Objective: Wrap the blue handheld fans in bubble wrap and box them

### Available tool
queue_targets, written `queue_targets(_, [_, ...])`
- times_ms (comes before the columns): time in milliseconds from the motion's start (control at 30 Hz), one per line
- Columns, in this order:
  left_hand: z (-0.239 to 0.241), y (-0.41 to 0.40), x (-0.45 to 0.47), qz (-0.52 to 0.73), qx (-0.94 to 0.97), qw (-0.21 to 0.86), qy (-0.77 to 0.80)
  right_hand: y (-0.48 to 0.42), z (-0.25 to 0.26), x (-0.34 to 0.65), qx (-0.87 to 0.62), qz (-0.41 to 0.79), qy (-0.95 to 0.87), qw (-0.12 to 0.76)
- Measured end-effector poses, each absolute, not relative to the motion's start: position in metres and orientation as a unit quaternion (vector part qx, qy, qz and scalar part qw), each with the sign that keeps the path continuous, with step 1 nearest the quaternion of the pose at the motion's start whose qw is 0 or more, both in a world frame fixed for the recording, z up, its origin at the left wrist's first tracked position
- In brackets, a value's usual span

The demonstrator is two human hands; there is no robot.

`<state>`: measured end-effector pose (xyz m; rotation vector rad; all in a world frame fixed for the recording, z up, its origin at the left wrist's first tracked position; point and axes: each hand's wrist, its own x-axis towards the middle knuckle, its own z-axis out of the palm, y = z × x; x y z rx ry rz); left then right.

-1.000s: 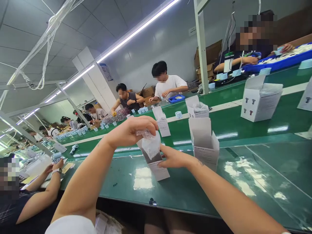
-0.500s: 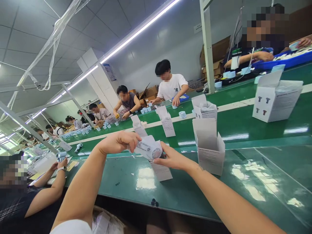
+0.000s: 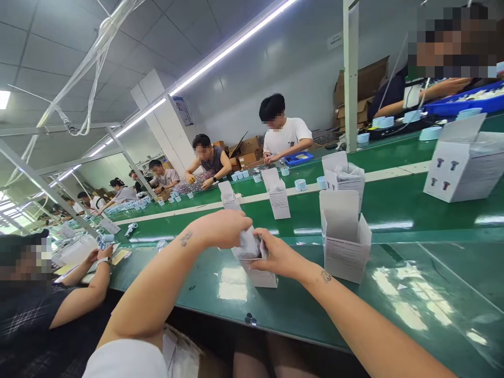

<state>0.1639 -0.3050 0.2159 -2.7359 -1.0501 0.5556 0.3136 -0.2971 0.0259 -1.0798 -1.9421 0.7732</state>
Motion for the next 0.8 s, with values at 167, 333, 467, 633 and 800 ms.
queue_targets(167, [0.187,-0.276,0.186,0.171,-0.926,0.015,-0.337,-0.293,0.019,0.318,-0.441,0.329,-0.737,0.394])
queue_targets(333, [0.146,-0.282,0.157,0.08,-0.94,-0.035,-0.33,-0.295,0.014,0.323,-0.392,0.338,-0.748,0.414])
queue_targets(467, [0.121,-0.298,0.135,0.153,-0.929,0.084,-0.325,-0.299,0.01,0.32,-0.386,0.354,-0.753,0.398])
queue_targets(633, [0.108,-0.33,0.094,-0.11,-0.933,0.113,-0.323,-0.303,0.012,0.315,-0.433,0.347,-0.733,0.394])
queue_targets(800, [0.059,-0.376,0.016,-0.384,-0.774,-0.105,-0.493,-0.28,0.038,0.292,-0.457,0.352,-0.702,0.418])
